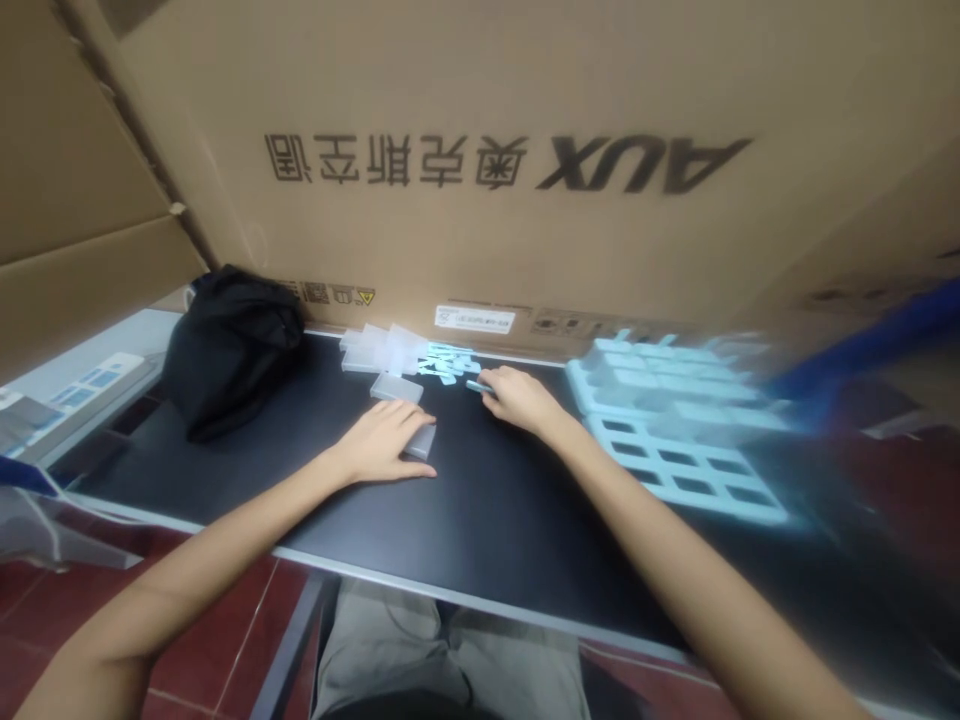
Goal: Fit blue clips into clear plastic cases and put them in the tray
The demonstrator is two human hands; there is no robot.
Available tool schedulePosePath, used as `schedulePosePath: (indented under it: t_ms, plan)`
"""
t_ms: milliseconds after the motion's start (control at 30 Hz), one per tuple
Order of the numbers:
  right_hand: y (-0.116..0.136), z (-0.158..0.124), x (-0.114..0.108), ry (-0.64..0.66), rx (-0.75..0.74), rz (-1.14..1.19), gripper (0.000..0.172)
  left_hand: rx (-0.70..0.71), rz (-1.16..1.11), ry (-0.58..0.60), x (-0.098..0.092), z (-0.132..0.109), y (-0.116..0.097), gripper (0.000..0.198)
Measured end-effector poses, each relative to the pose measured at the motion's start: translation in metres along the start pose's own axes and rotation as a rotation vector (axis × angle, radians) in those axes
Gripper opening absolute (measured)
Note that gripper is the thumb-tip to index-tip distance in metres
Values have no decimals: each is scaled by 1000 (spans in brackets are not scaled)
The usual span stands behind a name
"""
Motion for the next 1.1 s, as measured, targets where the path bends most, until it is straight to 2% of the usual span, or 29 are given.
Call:
schedulePosePath:
  t_ms: [67, 133, 200, 300, 400, 500, 600, 700, 933, 1100]
  plan:
    - [-3, -11, -1, -28, 15, 19, 19, 26, 14, -2, 1, 7, -5, 65]
    - [-3, -25, -5, -117, -13, 124, 16, 55, -12, -28, 2, 14, -9, 66]
    - [-3, -42, -12, -239, -75, 361, 13, 74, -78, -84, 2, 21, -11, 73]
    - [2, -64, -17, -338, -155, 855, 25, 107, -177, -214, 3, 34, -12, 79]
    - [13, -75, -12, -332, -171, 1241, 38, 190, -223, -354, 5, 50, -14, 80]
    - [27, -75, -3, -250, -176, 1445, 44, 228, -238, -475, 8, 62, -16, 87]
    - [37, -71, 5, -148, -209, 1534, 47, 222, -221, -551, 10, 67, -16, 100]
    - [43, -69, 10, -78, -221, 1572, 49, 235, -194, -539, 10, 66, -19, 104]
    - [56, -67, 23, 12, -211, 1633, 53, 327, -276, -398, 10, 64, -23, 77]
    - [62, -66, 32, 69, -225, 1620, 55, 317, -284, -384, 11, 61, -25, 52]
Point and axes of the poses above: each hand's wrist, its own z-axis towards the middle knuckle, its own x-axis out of the palm, y = z × x, the point moved 5 cm from there along z, towards the middle knuckle, and after that the axes turned 15 degrees about y, right-handed, at the moved point
